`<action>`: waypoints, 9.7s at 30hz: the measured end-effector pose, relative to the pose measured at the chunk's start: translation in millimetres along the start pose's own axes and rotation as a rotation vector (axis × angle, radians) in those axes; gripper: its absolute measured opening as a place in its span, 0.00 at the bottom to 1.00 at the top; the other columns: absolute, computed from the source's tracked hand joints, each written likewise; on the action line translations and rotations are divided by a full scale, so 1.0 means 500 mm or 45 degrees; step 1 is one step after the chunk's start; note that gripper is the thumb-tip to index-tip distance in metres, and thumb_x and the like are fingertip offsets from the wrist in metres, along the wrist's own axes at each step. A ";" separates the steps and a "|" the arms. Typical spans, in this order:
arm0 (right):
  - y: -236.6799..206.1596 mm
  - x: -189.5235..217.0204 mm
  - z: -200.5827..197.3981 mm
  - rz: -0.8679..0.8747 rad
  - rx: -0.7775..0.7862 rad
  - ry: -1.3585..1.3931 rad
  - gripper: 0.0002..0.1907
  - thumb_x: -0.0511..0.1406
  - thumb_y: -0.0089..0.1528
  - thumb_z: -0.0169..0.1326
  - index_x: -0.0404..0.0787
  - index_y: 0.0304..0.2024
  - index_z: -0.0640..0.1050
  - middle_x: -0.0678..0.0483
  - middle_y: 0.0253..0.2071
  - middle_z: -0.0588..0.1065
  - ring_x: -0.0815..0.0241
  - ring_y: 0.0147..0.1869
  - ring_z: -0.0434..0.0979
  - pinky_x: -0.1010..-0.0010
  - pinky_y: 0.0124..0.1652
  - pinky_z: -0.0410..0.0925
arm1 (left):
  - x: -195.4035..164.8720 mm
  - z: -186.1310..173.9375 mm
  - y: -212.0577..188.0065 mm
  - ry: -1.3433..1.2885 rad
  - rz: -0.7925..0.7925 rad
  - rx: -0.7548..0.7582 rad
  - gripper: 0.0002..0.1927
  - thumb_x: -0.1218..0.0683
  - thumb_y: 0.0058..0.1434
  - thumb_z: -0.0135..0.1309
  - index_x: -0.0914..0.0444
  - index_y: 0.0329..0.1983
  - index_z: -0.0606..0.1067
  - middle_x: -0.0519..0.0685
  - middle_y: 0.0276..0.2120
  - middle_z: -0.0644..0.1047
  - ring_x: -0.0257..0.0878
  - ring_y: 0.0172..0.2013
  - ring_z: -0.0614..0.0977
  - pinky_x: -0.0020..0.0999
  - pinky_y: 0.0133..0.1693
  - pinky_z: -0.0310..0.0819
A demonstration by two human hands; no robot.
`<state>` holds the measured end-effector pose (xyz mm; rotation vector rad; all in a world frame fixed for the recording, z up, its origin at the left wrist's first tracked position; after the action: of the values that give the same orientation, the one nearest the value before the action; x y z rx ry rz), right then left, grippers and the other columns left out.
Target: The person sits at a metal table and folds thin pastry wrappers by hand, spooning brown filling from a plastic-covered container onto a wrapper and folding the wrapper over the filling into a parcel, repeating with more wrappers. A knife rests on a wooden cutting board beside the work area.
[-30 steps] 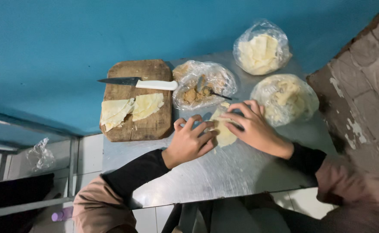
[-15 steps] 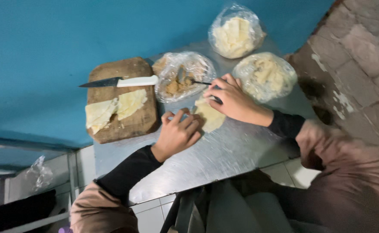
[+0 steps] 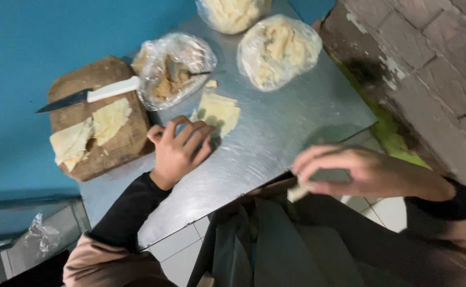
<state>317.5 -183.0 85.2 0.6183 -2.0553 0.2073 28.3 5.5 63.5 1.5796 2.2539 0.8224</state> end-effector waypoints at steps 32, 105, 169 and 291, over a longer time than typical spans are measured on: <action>0.020 -0.515 0.282 1.014 -0.739 0.996 0.24 0.48 0.73 0.44 0.34 0.47 0.77 0.45 0.42 0.76 0.50 0.45 0.73 0.60 0.47 0.68 | -0.016 0.014 0.007 -0.295 0.039 0.223 0.10 0.51 0.63 0.64 0.55 0.46 0.82 0.39 0.43 0.80 0.40 0.51 0.76 0.43 0.50 0.52; 0.579 -0.256 -0.081 0.153 -0.348 0.446 0.19 0.36 0.73 0.43 0.27 0.55 0.77 0.48 0.39 0.80 0.63 0.42 0.81 0.71 0.45 0.75 | 0.039 0.023 -0.058 0.186 0.198 0.007 0.20 0.57 0.61 0.56 0.65 0.56 0.79 0.40 0.33 0.77 0.33 0.42 0.76 0.26 0.44 0.66; 0.266 -0.240 -0.018 0.078 -0.486 0.247 0.14 0.30 0.70 0.47 0.31 0.55 0.78 0.48 0.41 0.82 0.60 0.44 0.84 0.71 0.46 0.78 | 0.052 0.028 -0.033 -0.113 -0.232 -0.152 0.09 0.49 0.66 0.62 0.58 0.34 0.81 0.40 0.29 0.80 0.37 0.38 0.76 0.35 0.42 0.61; 0.433 -0.090 -0.073 -0.246 -0.256 -0.478 0.17 0.35 0.61 0.61 0.38 0.52 0.78 0.53 0.44 0.74 0.62 0.41 0.77 0.71 0.40 0.71 | 0.026 0.034 -0.023 -0.142 -0.151 -0.063 0.12 0.47 0.68 0.60 0.54 0.52 0.80 0.40 0.42 0.79 0.38 0.44 0.75 0.36 0.45 0.63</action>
<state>254.9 32.0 88.1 0.7681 -2.3177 -0.2435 23.5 19.9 44.3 1.4188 2.2065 0.7346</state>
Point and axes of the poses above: each hand's wrist, its own y-axis towards the middle knuckle, its own z-axis out of the palm, x = y × z, the point moved 3 cm from there along y, towards the middle knuckle
